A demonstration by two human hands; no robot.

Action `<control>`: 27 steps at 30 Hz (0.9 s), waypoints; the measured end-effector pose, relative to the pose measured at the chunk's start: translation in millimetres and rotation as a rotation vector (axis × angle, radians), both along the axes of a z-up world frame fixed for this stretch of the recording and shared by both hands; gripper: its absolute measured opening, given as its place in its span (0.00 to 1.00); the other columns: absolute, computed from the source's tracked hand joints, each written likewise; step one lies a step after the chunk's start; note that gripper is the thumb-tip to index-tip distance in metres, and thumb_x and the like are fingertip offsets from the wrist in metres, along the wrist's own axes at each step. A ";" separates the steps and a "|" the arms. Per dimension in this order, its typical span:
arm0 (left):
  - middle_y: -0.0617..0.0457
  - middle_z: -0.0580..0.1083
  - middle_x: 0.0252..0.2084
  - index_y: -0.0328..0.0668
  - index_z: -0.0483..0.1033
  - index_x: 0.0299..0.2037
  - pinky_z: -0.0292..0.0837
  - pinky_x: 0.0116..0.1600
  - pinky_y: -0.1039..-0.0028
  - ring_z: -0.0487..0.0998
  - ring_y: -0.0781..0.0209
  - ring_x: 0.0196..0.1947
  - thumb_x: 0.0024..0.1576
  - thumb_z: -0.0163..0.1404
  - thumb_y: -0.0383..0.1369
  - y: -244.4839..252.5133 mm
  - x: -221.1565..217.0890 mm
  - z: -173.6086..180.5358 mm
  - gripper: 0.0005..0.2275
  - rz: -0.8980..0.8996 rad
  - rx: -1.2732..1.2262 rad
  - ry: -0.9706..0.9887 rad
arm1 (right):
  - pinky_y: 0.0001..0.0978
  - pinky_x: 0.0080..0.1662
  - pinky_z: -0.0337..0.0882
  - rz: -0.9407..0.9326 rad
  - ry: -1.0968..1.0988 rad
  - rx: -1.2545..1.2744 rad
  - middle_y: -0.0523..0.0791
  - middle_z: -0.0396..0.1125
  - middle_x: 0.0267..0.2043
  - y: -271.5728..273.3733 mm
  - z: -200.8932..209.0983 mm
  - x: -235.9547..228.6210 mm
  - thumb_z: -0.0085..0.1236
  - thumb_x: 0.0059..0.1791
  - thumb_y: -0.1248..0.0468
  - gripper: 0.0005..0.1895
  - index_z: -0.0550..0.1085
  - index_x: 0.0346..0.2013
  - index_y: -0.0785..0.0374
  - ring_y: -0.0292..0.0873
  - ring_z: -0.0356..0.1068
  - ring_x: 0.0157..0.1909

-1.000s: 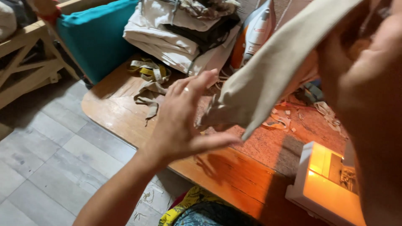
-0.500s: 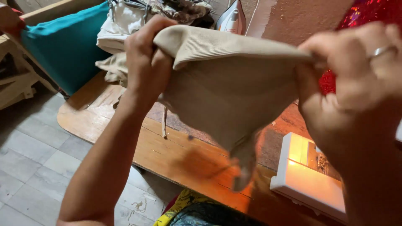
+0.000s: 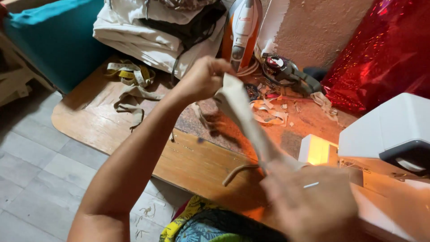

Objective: Preparing fabric for sewing by pinning layers together and cutting along the edges with scissors.

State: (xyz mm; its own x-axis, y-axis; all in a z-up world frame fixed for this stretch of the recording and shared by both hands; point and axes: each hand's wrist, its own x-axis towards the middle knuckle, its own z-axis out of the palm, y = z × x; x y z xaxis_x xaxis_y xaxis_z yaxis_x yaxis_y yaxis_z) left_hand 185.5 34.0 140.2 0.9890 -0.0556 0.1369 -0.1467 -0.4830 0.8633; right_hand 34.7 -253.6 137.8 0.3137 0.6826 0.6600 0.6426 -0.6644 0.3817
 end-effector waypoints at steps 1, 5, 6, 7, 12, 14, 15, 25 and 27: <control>0.52 0.81 0.46 0.46 0.83 0.38 0.83 0.44 0.77 0.82 0.61 0.45 0.49 0.44 0.13 4.9 6.2 -15.5 0.18 -0.091 0.100 -0.017 | 0.47 0.33 0.69 0.285 0.122 -0.018 0.45 0.75 0.43 12.9 -11.9 -3.9 0.60 0.48 0.59 0.11 0.78 0.40 0.63 0.47 0.72 0.29; 0.66 0.82 0.36 0.61 0.85 0.27 0.72 0.46 0.77 0.81 0.67 0.41 0.42 0.41 0.21 33.7 19.2 -94.8 0.20 -0.171 0.285 -0.100 | 0.38 0.37 0.64 0.211 0.459 -0.074 0.42 0.70 0.33 8.3 -134.2 -23.5 0.73 0.37 0.50 0.27 0.76 0.47 0.54 0.45 0.67 0.33; 0.60 0.80 0.46 0.57 0.85 0.26 0.72 0.49 0.74 0.78 0.63 0.49 0.38 0.39 0.20 40.5 16.3 -104.8 0.21 -0.161 0.307 -0.042 | 0.39 0.38 0.64 0.290 0.512 -0.162 0.43 0.70 0.34 1.7 -163.8 -23.9 0.71 0.39 0.49 0.27 0.74 0.48 0.54 0.46 0.67 0.36; 0.54 0.78 0.56 0.53 0.86 0.26 0.71 0.53 0.71 0.76 0.59 0.58 0.33 0.36 0.19 47.5 13.0 -114.7 0.23 -0.152 0.329 0.016 | 0.39 0.40 0.65 0.369 0.564 -0.250 0.43 0.69 0.36 -4.7 -193.3 -24.9 0.68 0.41 0.47 0.27 0.73 0.50 0.54 0.48 0.68 0.39; 0.59 0.78 0.53 0.66 0.86 0.30 0.66 0.53 0.64 0.76 0.54 0.50 0.35 0.39 0.19 91.8 21.4 -184.6 0.26 -0.140 0.597 -0.206 | 0.38 0.47 0.67 0.496 1.112 -0.126 0.38 0.75 0.47 -47.9 -220.3 -19.9 0.49 0.54 0.44 0.19 0.78 0.49 0.49 0.42 0.72 0.48; 0.54 0.79 0.51 0.64 0.86 0.31 0.65 0.55 0.61 0.75 0.52 0.50 0.32 0.42 0.19 96.8 5.4 -177.4 0.25 -0.153 0.619 -0.358 | 0.34 0.47 0.69 0.424 1.264 -0.103 0.33 0.78 0.45 -51.3 -191.4 -18.1 0.56 0.51 0.47 0.14 0.81 0.44 0.46 0.37 0.75 0.47; 0.56 0.78 0.53 0.63 0.86 0.34 0.68 0.49 0.60 0.73 0.52 0.53 0.34 0.40 0.17 93.9 -8.3 -164.0 0.27 -0.095 0.631 -0.246 | 0.32 0.47 0.73 0.299 1.292 0.094 0.35 0.80 0.41 -51.8 -179.6 -19.7 0.61 0.47 0.51 0.11 0.83 0.39 0.48 0.36 0.77 0.44; 0.50 0.79 0.48 0.43 0.79 0.49 0.73 0.45 0.62 0.78 0.52 0.46 0.58 0.51 0.28 78.7 -55.0 -133.5 0.11 0.155 0.387 0.048 | 0.23 0.48 0.74 -0.036 1.600 0.668 0.40 0.75 0.49 -33.3 -167.4 -26.9 0.64 0.44 0.66 0.19 0.80 0.50 0.56 0.34 0.75 0.40; 0.50 0.79 0.49 0.43 0.78 0.50 0.73 0.46 0.62 0.79 0.52 0.47 0.58 0.52 0.30 79.2 -51.3 -141.2 0.11 0.139 0.376 0.025 | 0.26 0.49 0.74 -0.190 1.702 0.716 0.41 0.75 0.49 -20.7 -156.7 -27.5 0.64 0.44 0.66 0.22 0.78 0.53 0.55 0.35 0.74 0.42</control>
State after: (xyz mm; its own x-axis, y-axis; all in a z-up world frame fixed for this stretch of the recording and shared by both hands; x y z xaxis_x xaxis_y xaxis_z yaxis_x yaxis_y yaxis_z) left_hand 134.1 113.2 -1.0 0.9934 0.0376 0.1086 -0.0388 -0.7799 0.6247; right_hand 7.3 -274.2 -18.9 0.8953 0.3309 -0.2981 -0.1081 -0.4878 -0.8663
